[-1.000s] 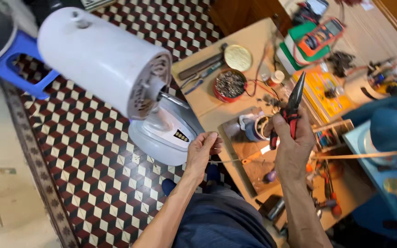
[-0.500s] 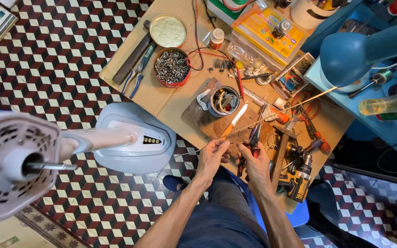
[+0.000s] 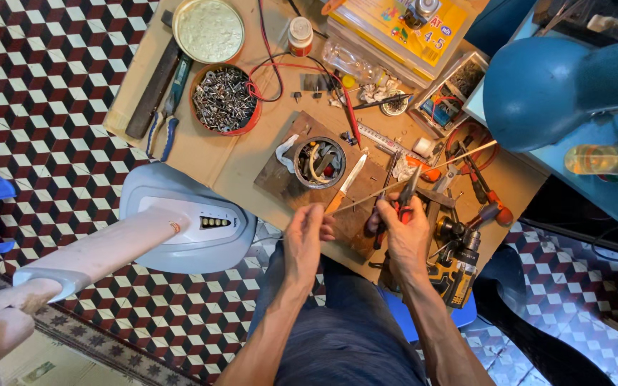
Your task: The person disassembles a white pedestal fan, removes the top housing, and uses a screwdriver, pliers, and hammer to adjust the motor shaft and internal components. The person then reassembles the fan and attaches the fan blade.
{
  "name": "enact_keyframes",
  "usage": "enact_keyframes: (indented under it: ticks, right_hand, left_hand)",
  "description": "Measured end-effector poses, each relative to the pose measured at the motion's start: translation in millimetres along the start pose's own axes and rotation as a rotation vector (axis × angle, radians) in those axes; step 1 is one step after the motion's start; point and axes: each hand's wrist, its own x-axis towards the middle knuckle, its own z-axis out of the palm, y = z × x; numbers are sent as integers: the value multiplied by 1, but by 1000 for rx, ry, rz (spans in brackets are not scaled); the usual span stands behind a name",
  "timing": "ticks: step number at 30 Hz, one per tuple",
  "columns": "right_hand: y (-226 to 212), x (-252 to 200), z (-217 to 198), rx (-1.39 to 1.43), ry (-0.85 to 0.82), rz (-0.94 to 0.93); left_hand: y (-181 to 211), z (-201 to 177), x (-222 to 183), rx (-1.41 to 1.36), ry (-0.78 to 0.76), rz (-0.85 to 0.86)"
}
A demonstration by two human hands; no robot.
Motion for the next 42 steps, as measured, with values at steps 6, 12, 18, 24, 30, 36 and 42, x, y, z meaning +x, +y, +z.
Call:
enact_keyframes:
  ticks: [6, 12, 18, 24, 30, 36, 42]
  right_hand:
    - [-14, 23, 0, 55, 124, -75]
    - [-7, 45, 24, -46, 144, -64]
    - [9, 79, 55, -53, 136, -23]
    - [37, 116, 67, -83, 107, -20]
    - [51, 145, 75, -500, 137, -28]
    - [25, 131, 74, -564, 134, 131]
    - [-24, 82, 55, -295, 136, 137]
  left_hand:
    - [27, -52, 65, -13, 256, 53]
    - [29, -67, 150, 33, 293, 125]
    - [30, -54, 200, 312, 135, 291]
    - [43, -29, 226, 835, 16, 505]
    - [45, -11, 257, 1116, -92, 508]
    - [30, -12, 265, 1223, -192, 528]
    - [45, -7, 254, 1083, -117, 612]
